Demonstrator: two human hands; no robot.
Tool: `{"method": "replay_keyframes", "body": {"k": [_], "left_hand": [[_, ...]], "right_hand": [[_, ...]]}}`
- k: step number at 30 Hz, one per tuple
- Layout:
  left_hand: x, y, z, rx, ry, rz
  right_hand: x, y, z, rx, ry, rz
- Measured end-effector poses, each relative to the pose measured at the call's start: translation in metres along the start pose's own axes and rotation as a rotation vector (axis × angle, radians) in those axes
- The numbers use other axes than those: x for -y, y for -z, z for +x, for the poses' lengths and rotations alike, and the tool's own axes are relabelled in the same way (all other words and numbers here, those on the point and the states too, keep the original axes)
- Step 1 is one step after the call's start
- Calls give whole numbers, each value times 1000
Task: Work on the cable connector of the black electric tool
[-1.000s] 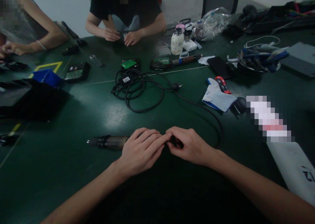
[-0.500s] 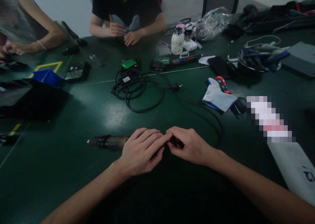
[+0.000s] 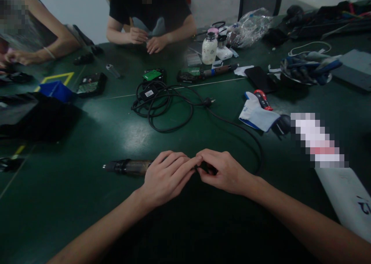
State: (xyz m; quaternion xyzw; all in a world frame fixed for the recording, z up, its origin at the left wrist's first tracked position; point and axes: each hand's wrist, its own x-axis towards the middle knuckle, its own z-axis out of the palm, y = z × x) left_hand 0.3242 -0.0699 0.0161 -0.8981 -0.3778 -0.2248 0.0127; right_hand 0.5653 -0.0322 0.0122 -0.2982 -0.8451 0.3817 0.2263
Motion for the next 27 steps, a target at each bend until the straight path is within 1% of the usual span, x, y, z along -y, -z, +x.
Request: {"method": "replay_keyframes", "body": {"k": [6, 12, 17, 22, 27], "left_hand": [[0, -2, 0, 0, -13, -49], [0, -2, 0, -3, 10, 13], [0, 0, 0, -9, -19, -45], [0, -2, -1, -8, 9, 19], [-1, -1, -1, -4, -20, -32]], "right_hand": [[-1, -2, -1, -12, -5, 10], [-2, -2, -1, -7, 5, 2], [-2, -1, 0, -19, 11, -3], [-2, -2, -1, -4, -3, -2], [-2, -2, -1, -8, -7, 0]]}}
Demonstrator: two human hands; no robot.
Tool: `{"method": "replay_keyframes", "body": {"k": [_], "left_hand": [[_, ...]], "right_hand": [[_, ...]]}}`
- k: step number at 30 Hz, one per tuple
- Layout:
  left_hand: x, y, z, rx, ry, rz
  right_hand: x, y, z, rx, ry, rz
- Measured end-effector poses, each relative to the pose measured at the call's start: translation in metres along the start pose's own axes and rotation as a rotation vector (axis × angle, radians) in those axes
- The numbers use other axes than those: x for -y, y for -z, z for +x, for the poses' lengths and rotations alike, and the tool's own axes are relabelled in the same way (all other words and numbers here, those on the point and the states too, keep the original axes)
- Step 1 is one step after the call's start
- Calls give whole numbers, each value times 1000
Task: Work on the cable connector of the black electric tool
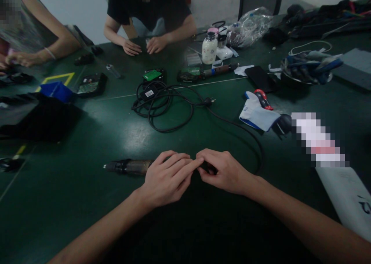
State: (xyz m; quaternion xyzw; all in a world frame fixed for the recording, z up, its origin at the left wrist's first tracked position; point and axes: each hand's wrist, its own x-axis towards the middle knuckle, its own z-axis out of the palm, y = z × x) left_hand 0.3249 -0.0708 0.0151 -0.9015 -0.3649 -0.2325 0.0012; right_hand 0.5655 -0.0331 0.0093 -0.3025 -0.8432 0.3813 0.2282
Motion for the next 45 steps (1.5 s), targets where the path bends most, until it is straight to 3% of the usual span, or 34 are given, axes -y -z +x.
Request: {"method": "replay_keyframes", "body": {"k": [45], "left_hand": [[1, 0, 1, 34, 9, 15]], "right_hand": [[0, -1, 0, -27, 18, 2]]}}
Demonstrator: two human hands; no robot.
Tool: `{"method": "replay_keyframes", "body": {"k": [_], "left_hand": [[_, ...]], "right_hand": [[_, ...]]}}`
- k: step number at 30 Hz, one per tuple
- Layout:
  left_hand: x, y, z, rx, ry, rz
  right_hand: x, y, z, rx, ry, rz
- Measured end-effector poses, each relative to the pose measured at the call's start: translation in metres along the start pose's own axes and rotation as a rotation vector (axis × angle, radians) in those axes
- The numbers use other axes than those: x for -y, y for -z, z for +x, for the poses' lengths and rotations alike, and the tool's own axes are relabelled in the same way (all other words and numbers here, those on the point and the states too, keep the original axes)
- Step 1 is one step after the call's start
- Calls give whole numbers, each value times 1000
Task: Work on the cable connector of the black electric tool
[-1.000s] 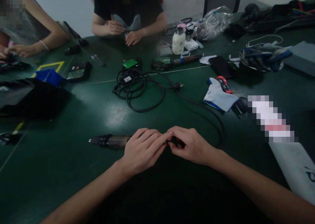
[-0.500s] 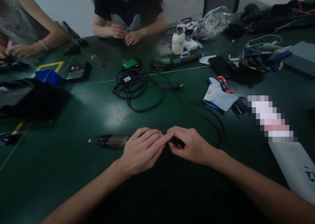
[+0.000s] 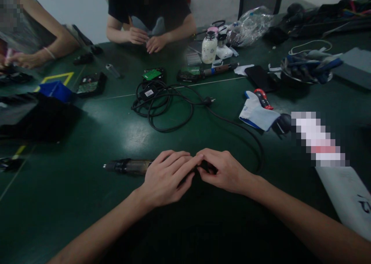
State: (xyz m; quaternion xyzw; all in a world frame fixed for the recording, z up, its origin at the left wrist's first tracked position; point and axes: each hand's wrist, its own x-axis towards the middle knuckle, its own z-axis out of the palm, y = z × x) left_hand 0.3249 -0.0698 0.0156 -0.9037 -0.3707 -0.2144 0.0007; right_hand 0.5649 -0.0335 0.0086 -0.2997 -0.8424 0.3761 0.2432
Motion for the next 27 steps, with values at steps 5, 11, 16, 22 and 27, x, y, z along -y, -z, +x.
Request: {"method": "replay_keyframes", "body": {"k": [5, 11, 16, 22, 27], "left_hand": [[0, 0, 0, -1, 23, 34], [0, 1, 0, 3, 0, -14], [0, 2, 1, 16, 24, 4], [0, 1, 1, 0, 21, 37], [-1, 2, 2, 25, 14, -10]], "right_hand": [[0, 1, 0, 13, 1, -5], [1, 0, 0, -3, 2, -2], [1, 1, 0, 0, 5, -7], [1, 0, 0, -5, 1, -17], [0, -1, 0, -20, 4, -13]]}}
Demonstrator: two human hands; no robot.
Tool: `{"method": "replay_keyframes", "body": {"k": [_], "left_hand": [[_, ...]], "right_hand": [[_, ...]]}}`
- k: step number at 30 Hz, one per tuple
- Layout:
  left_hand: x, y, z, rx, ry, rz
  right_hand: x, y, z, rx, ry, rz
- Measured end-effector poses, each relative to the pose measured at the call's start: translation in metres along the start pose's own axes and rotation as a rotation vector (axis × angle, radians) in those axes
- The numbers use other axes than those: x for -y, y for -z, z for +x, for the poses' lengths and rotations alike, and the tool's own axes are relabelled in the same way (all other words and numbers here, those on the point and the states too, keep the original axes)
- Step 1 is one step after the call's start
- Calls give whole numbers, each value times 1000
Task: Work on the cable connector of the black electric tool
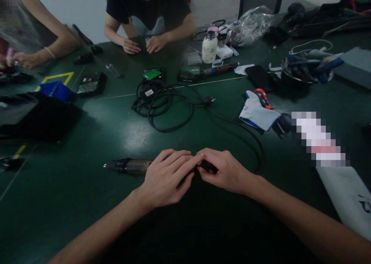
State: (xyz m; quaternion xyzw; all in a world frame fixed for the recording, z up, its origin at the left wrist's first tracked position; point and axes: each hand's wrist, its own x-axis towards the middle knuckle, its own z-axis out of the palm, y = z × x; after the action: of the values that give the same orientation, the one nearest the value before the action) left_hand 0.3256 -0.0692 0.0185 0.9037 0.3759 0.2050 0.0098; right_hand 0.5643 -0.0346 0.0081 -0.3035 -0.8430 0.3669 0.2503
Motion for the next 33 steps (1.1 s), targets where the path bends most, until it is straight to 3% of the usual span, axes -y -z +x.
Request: {"method": "replay_keyframes", "body": {"k": [33], "left_hand": [[0, 1, 0, -9, 18, 16]], "right_hand": [[-1, 1, 0, 35, -13, -4]]}}
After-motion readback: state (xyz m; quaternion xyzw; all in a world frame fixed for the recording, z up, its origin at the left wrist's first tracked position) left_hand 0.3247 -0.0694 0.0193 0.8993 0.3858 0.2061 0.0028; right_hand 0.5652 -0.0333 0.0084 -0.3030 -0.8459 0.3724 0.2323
